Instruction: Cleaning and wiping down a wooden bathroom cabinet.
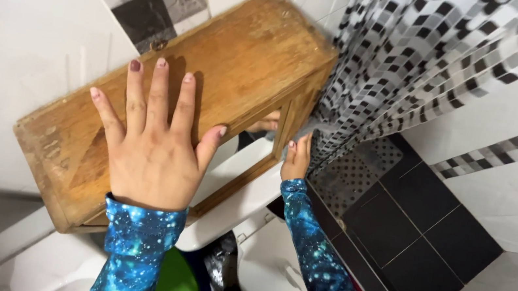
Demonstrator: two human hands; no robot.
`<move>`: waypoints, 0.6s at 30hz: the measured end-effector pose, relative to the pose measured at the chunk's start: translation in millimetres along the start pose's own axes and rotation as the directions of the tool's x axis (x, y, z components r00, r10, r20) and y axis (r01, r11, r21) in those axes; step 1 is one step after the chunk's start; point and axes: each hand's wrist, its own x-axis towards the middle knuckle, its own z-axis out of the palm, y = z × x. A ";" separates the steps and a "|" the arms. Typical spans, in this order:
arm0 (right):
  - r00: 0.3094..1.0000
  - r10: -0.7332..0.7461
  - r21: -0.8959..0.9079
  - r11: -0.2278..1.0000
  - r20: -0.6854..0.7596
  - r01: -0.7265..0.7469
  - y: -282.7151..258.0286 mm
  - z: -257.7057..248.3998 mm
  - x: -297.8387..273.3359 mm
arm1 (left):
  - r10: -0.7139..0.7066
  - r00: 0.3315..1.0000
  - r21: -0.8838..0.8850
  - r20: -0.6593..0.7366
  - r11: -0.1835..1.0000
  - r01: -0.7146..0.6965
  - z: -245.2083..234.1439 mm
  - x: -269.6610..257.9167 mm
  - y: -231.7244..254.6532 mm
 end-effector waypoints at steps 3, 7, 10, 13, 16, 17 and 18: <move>0.994 0.112 0.032 0.993 -0.008 -0.112 91.4 24.0 -40.9 | -0.003 1.000 -0.022 0.018 1.000 0.003 -1.9 0.0 1.7; 0.908 0.416 0.312 0.857 0.053 -0.411 191.6 62.3 -72.8 | -0.009 0.999 -0.050 0.038 0.999 0.011 -3.3 1.6 2.0; 0.866 0.500 0.412 0.786 0.014 -0.460 213.0 77.2 -91.9 | -0.015 0.999 -0.086 0.046 0.996 0.018 -0.8 2.5 0.1; 0.867 0.498 0.504 0.753 -0.017 -0.423 192.7 88.2 -103.7 | -0.014 0.998 -0.059 0.057 0.998 0.017 1.5 2.2 -0.5; 0.821 0.570 0.651 0.623 0.002 -0.434 222.7 116.3 -147.7 | -0.005 0.999 -0.044 0.051 0.999 0.007 3.5 2.4 -1.8; 0.821 0.571 0.648 0.622 0.011 -0.440 203.1 120.4 -161.7 | -0.014 0.998 -0.041 0.054 0.999 0.016 2.0 2.9 -1.2; 0.869 0.493 0.451 0.783 -0.031 -0.428 183.7 124.1 -176.0 | -0.017 0.999 -0.056 0.050 0.998 0.019 0.7 3.2 -0.5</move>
